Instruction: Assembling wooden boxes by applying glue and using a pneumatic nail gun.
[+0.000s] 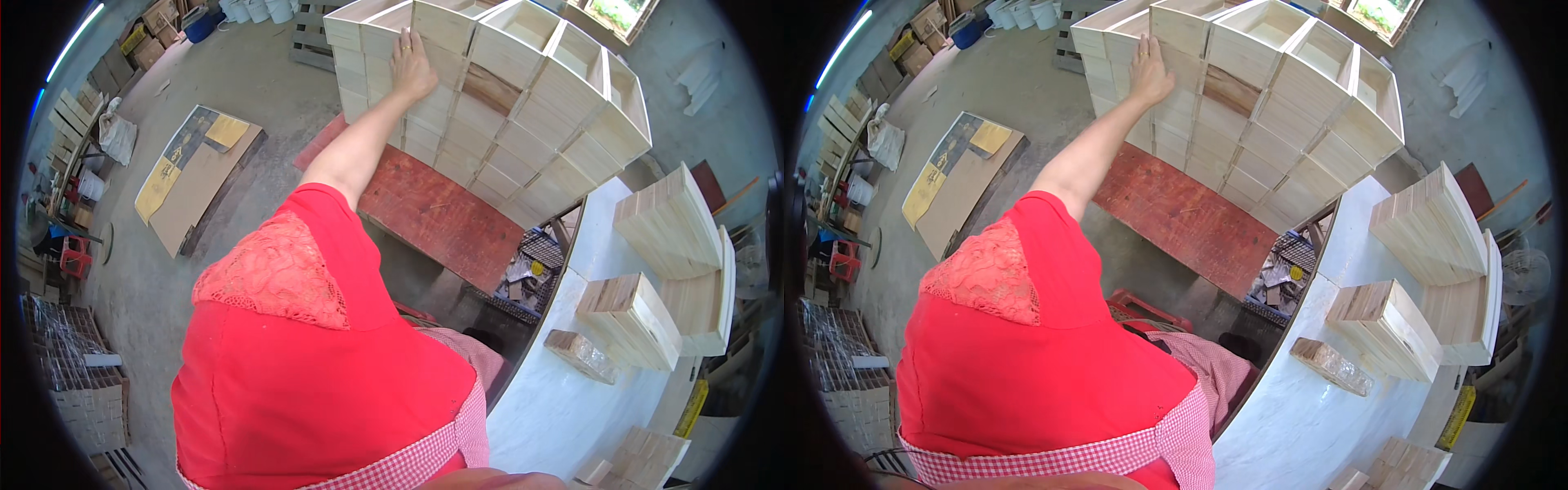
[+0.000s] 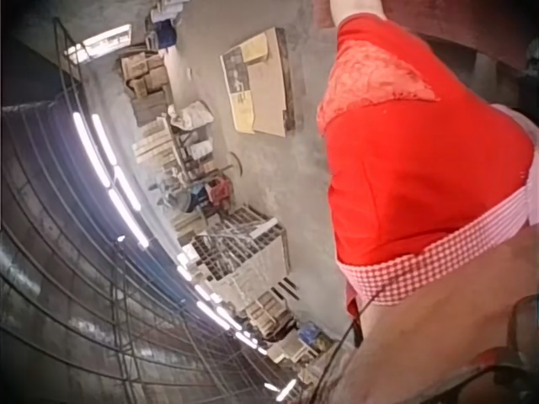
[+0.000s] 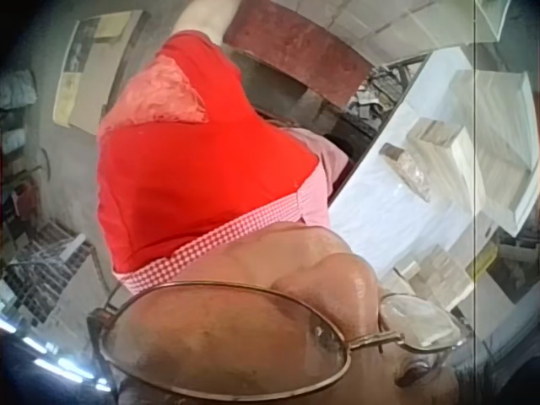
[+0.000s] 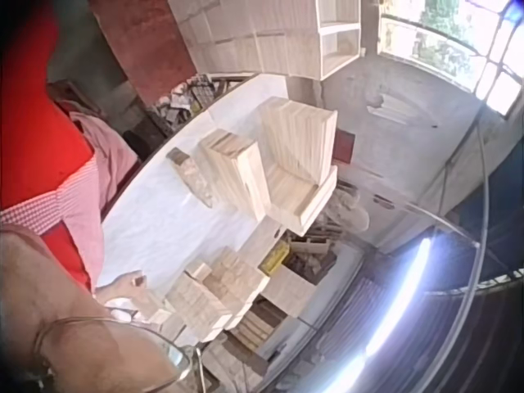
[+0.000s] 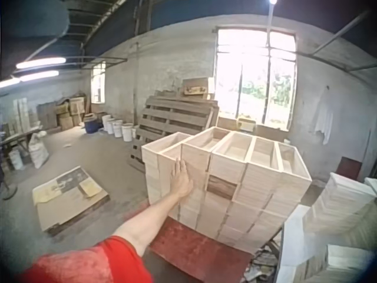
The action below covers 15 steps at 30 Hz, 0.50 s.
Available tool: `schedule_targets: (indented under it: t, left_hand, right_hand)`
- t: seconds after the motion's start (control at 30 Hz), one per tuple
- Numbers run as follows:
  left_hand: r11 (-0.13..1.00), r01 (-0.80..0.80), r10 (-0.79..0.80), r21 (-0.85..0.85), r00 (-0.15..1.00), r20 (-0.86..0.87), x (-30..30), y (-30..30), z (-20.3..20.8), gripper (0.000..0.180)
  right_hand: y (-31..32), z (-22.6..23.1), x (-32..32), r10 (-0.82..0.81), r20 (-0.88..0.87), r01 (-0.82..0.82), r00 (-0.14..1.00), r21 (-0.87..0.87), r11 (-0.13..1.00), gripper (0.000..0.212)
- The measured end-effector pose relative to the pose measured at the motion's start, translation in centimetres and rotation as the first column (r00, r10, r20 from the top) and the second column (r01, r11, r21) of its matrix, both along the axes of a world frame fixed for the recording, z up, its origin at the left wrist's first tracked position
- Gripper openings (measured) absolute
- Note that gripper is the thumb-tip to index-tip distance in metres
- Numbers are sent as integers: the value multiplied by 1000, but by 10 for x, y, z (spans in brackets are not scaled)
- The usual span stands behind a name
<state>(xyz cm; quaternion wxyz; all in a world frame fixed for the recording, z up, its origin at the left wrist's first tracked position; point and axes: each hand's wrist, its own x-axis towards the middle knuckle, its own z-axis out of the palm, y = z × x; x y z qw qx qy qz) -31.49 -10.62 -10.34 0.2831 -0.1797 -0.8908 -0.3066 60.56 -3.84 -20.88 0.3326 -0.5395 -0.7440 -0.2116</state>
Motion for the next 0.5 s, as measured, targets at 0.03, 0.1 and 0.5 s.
schedule_targets:
  t: [0.03, 0.1, 0.5]
  left_hand:
    - [999, -19, 18, 44, 1000, 24, -1, 10, 0, 90]
    - [995, -37, 33, 88, 998, 51, 7, 21, 4, 91]
    - [990, -102, 91, 96, 989, 118, 27, 37, 2, 84]
  right_hand:
    - [-8, 3, -4, -200, 63, 206, 978, -115, 972, 41]
    - [-15, 1, -10, -199, -29, 192, 980, -168, 967, 40]
    - [-1, -2, -19, -246, -259, 117, 934, -429, 896, 37]
